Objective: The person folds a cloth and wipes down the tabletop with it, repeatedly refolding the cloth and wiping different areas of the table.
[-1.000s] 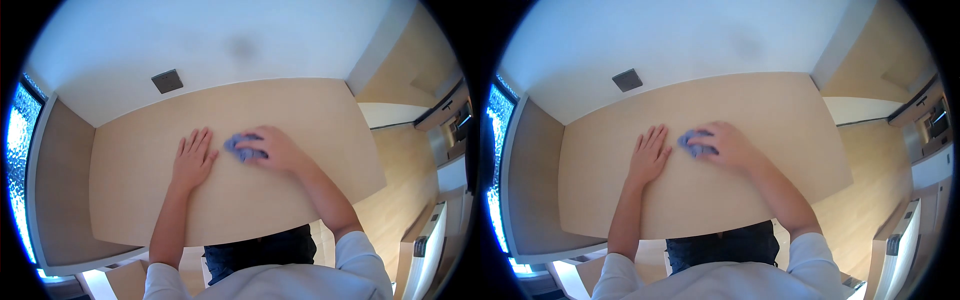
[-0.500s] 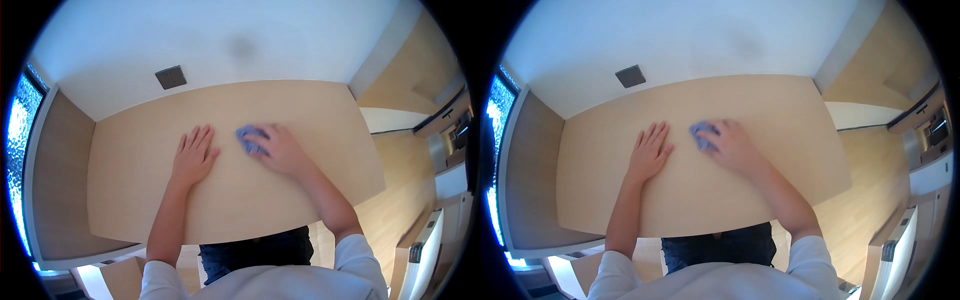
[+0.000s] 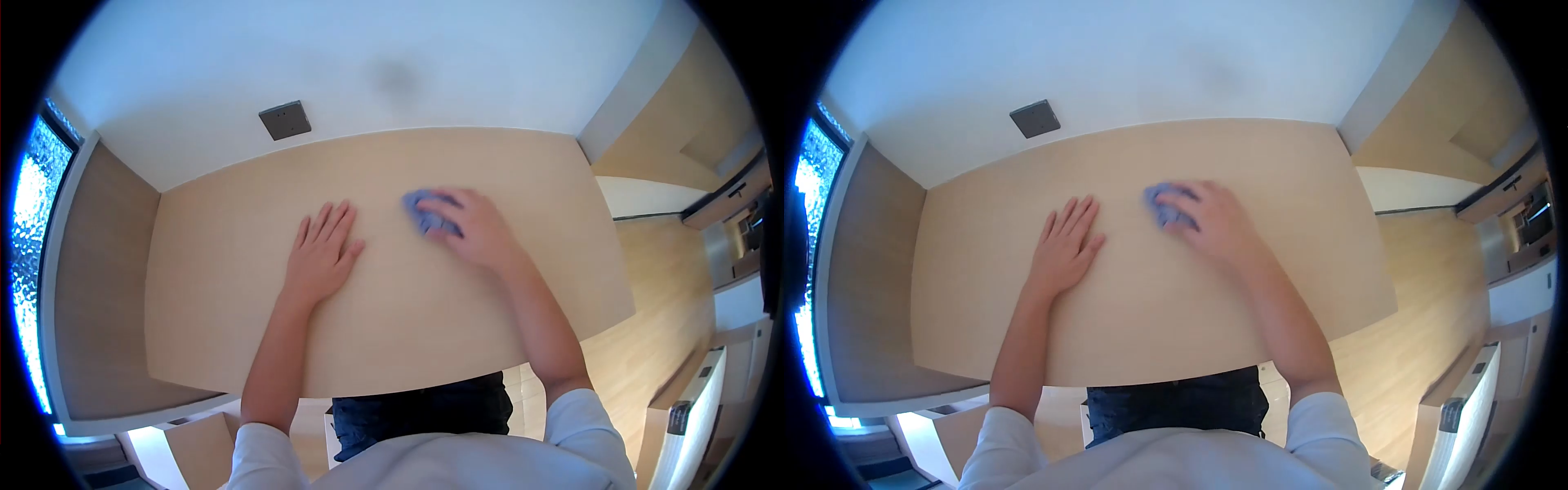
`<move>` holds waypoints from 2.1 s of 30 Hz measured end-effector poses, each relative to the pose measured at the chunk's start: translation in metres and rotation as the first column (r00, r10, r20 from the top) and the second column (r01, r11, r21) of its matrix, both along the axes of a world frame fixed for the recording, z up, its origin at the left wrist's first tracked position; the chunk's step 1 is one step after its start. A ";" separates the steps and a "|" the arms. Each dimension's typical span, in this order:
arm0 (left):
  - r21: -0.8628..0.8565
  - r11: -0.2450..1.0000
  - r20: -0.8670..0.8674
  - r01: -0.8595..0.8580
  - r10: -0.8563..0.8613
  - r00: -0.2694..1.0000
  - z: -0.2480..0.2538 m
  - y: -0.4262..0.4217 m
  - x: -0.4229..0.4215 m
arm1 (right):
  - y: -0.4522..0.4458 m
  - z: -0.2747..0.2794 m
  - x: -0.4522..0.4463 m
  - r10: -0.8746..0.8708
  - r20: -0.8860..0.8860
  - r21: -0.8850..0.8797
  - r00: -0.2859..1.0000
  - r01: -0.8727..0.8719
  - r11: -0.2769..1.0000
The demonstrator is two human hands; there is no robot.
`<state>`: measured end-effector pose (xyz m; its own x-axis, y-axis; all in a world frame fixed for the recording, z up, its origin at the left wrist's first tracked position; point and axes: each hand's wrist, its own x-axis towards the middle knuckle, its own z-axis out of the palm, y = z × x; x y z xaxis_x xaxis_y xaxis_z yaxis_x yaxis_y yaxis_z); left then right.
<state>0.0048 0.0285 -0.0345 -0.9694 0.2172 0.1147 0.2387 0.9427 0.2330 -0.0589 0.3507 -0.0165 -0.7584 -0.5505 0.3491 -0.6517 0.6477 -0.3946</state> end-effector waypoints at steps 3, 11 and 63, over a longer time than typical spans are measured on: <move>-0.011 1.000 -0.009 0.004 -0.004 1.000 -0.004 0.000 -0.003 | 0.017 -0.010 -0.018 -0.329 -0.062 0.042 0.942 0.331 0.943; 0.031 0.999 -0.004 -0.031 0.031 1.000 -0.003 -0.002 -0.001 | -0.007 0.016 0.015 -0.021 0.059 0.081 0.998 0.016 0.997; -0.022 1.000 0.008 -0.013 0.013 1.000 0.000 0.002 -0.001 | -0.003 -0.008 -0.007 -0.459 -0.038 0.024 0.887 0.460 0.887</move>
